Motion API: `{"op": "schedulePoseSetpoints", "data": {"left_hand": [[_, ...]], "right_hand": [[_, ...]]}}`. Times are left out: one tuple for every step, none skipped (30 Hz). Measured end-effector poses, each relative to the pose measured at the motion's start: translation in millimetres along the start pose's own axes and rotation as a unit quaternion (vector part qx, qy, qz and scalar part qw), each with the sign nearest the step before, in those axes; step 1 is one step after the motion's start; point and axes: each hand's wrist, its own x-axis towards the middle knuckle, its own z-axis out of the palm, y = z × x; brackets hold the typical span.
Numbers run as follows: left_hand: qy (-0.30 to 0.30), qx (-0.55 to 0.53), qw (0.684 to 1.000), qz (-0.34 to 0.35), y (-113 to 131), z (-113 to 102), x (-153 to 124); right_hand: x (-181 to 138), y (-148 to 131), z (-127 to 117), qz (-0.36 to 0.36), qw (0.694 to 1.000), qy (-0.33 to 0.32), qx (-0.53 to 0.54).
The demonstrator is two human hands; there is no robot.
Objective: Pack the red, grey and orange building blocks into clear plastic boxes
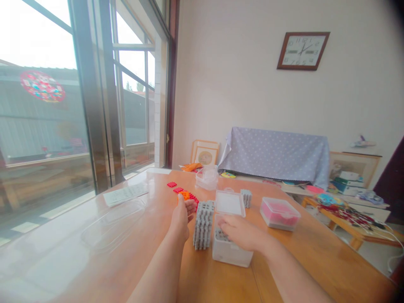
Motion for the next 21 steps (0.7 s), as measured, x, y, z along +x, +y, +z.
{"op": "schedulePoseSetpoints", "data": {"left_hand": [[0.0, 0.0, 1.0, 0.002, -0.2, -0.2, 0.2], [0.0, 0.0, 1.0, 0.003, -0.4, -0.4, 0.6], [0.0, 0.001, 1.0, 0.004, -0.9, -0.6, 1.4], [0.0, 0.002, 1.0, 0.004, -1.5, -1.0, 2.5], [-0.002, 0.002, 1.0, 0.005, -2.3, -1.5, 3.9], [-0.002, 0.003, 1.0, 0.007, -3.2, -2.0, 5.4], [-0.002, 0.003, 1.0, 0.007, -4.1, -2.5, 6.8], [-0.001, 0.003, 1.0, 0.008, -5.0, -3.1, 8.1], [0.0, 0.003, 1.0, 0.008, -5.7, -3.5, 9.0], [0.001, 0.003, 1.0, 0.009, -6.1, -3.8, 9.4], [0.002, 0.004, 1.0, 0.01, -6.1, -3.9, 9.3], [0.002, 0.004, 1.0, 0.011, -5.9, -3.9, 8.7], [0.002, 0.005, 1.0, 0.012, -5.4, -3.8, 7.7], [0.002, 0.005, 1.0, 0.013, -4.8, -3.6, 6.5], [0.002, 0.005, 1.0, 0.013, -4.0, -3.3, 5.3], [0.003, 0.005, 1.0, 0.013, -3.2, -3.0, 4.2], [0.004, 0.004, 1.0, 0.013, -2.5, -2.8, 3.2], [0.005, 0.004, 1.0, 0.013, -1.9, -2.6, 2.5], [0.006, 0.003, 1.0, 0.015, -1.4, -2.4, 2.0], [0.008, 0.004, 1.0, 0.016, -0.9, -2.2, 1.7], [0.01, 0.004, 1.0, 0.016, -0.6, -2.1, 1.5]], "right_hand": [[-0.4, -1.7, -1.1, -0.005, 1.0, 0.005, -0.008], [-0.5, -3.3, -2.3, -0.011, 1.0, 0.007, -0.015], [-0.3, -4.4, -3.6, -0.016, 1.0, 0.006, -0.02], [0.3, -5.1, -4.6, -0.019, 1.0, 0.001, -0.023], [1.2, -5.1, -5.4, -0.021, 0.999, -0.008, -0.026], [2.1, -4.7, -5.8, -0.023, 0.999, -0.019, -0.03], [3.1, -3.8, -5.8, -0.026, 0.999, -0.029, -0.036], [3.9, -2.8, -5.5, -0.028, 0.998, -0.036, -0.044], [4.3, -1.8, -4.9, -0.03, 0.997, -0.04, -0.051], [4.4, -1.0, -4.1, -0.029, 0.997, -0.041, -0.056], [4.1, -0.5, -3.2, -0.026, 0.997, -0.039, -0.057], [3.6, -0.5, -2.2, -0.021, 0.998, -0.036, -0.055], [2.9, -1.1, -1.1, -0.013, 0.998, -0.032, -0.052], [2.1, -2.0, 0.0, -0.004, 0.998, -0.03, -0.047], [1.5, -3.3, 1.1, 0.006, 0.999, -0.028, -0.041], [1.1, -4.6, 2.2, 0.019, 0.999, -0.027, -0.037], [0.9, -5.9, 3.2, 0.029, 0.999, -0.024, -0.034], [0.9, -6.9, 3.8, 0.036, 0.999, -0.018, -0.033], [1.1, -7.5, 4.1, 0.038, 0.999, -0.008, -0.033], [1.5, -7.4, 3.9, 0.037, 0.999, 0.005, -0.034], [2.0, -6.7, 3.1, 0.032, 0.999, 0.019, -0.036]]}}
